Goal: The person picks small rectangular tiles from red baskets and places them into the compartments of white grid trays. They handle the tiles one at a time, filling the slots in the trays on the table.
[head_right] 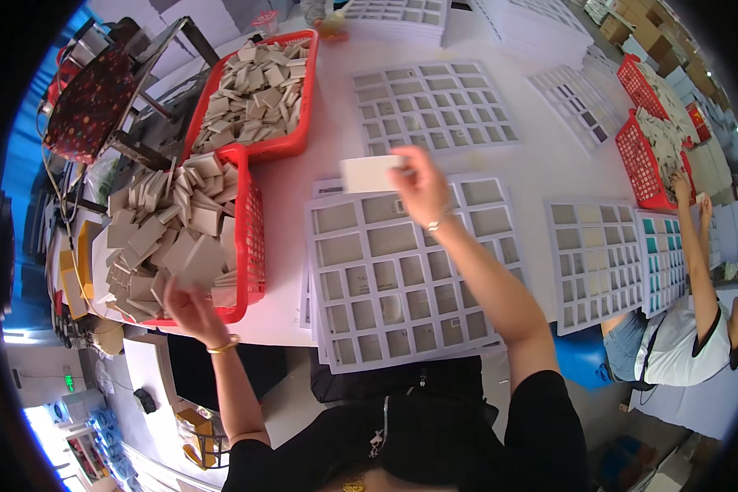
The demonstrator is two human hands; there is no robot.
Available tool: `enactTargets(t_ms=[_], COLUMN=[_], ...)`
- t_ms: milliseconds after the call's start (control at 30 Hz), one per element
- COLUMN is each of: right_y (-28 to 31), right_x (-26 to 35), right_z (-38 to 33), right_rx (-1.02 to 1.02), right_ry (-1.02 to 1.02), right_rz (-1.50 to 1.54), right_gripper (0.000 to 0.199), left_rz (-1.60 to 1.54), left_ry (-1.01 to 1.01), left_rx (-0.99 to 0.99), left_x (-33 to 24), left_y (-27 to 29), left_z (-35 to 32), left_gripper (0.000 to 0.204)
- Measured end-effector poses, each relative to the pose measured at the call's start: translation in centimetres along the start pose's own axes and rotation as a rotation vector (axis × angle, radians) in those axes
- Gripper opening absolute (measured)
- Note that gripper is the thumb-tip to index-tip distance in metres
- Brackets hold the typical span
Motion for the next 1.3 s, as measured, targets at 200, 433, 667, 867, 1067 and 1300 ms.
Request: enactTargets(t_ms=[200, 433, 667, 867, 1067, 1300], right_y=[10.8, 13.5, 11.6, 5.8, 2.6, 0.5], right_x=[-3.1, -2.5, -4.4, -5.9, -6.8, -6.9], right_z=[-5.1, -8.6, -7.0, -3.6, -1.4, -0.4], right_rx=[-0.173, -0.116, -0.081, -0.003, 0.179, 0.157], right_ry=[-0.134, -0.181, -0.178, -0.227, -0.407, -0.188], right_rz=[0.073, 0.059, 0.089, -0.103, -0.221, -0.557], right_gripper=[0.03, 0.031, 0.03, 0.023, 0.017, 0.014], left_rz=[-0.177, -0.074, 0.18, 0.279, 0.206, 0.22], left_ry=[0.278, 0.285, -0.015, -0.439, -0.436, -0.403], left_rx=[0.757, 1.035, 1.024, 0.993, 1.004, 1.089], left_x=[-7.4, -4.4, -5.9, -6.8, -7.0, -6.8], left_y=[-14.0, -21.8, -21.7, -19.8, -18.7, -19.3], left_z=[-6.4, -9.0, -8.1, -9.8, -10.7, -10.4], left_gripper=[0.025, 0.021, 0.024, 0.017, 0.016, 0.015])
Point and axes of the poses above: each hand's wrist, its own z-axis towards the middle knuckle, its own y-axis out of the back of the hand, x = y × z, the point moved 1 cm from there along z, towards the middle knuckle, and after that the axes turned 7 degrees about -y, right-handed, at the moved point
